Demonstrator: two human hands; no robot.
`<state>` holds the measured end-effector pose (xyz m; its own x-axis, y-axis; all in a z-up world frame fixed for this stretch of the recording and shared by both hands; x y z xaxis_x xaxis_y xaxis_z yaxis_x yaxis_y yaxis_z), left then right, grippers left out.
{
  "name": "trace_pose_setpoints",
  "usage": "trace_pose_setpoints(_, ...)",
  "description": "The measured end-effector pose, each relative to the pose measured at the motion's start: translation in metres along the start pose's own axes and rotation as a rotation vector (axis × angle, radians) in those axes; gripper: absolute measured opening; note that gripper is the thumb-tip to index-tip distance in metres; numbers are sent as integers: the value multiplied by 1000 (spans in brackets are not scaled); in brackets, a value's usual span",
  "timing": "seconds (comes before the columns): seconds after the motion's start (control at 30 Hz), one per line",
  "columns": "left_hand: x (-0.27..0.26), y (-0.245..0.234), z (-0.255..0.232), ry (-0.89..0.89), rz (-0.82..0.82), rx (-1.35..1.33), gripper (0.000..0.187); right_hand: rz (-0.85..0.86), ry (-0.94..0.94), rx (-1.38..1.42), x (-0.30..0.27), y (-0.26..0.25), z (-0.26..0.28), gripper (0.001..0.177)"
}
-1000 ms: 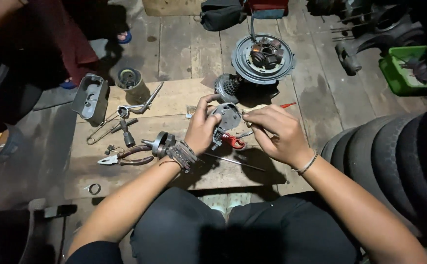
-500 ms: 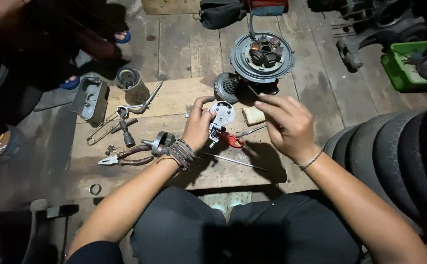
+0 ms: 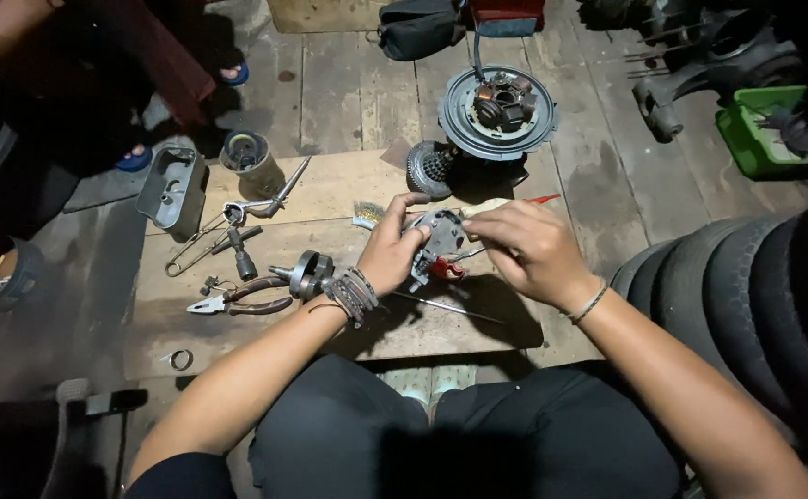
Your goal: Cleaning and inspecting a motorcycle carburetor component using a small pick and a wire brush on a workshop floor.
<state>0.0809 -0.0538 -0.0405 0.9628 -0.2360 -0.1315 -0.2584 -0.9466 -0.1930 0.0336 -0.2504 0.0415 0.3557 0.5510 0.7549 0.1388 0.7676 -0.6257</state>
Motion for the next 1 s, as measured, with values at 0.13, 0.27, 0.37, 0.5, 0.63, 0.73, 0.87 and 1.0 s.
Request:
trace_pose_setpoints(0.13,-1,-9,-11,29,-41,47,48,-104,105,15,-22,-12,-26,27)
trace_pose_setpoints(0.27,-6,-13,-9,-40,-65,147,49,-204,186,-35,-30,-20,-37,23)
trace_pose_setpoints(0.37,-8,-11,-13,-69,-46,175,49,-156,209,81,-27,-8,-30,20)
trace_pose_setpoints(0.5,-10,-3,-14,-47,-16,208,50,-85,191,225,-4,-6,-13,17)
trace_pose_setpoints(0.63,-11,-1,-15,-36,3,207,50,-63,193,227,-6,-7,-18,17)
trace_pose_setpoints(0.73,-7,0,-17,2,-1,132,48,-103,260,234,-11,-15,-27,17)
trace_pose_setpoints(0.87,-9,-3,-22,50,-12,181,49,-137,318,268,-12,-16,-26,17)
trace_pose_setpoints(1.0,-13,-3,-24,48,-13,211,50,-282,510,402,-21,-11,-33,18)
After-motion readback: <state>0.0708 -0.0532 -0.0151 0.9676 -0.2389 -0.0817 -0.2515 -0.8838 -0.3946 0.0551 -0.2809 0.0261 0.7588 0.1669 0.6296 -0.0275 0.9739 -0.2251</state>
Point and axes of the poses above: each hand's wrist, its own x-axis towards the middle knuckle, its own y-axis out of the palm, z = x × y, the point moved 5 cm from there along x, towards the middle knuckle, and after that the axes turned 14 degrees about -y, right-handed, at the moved point
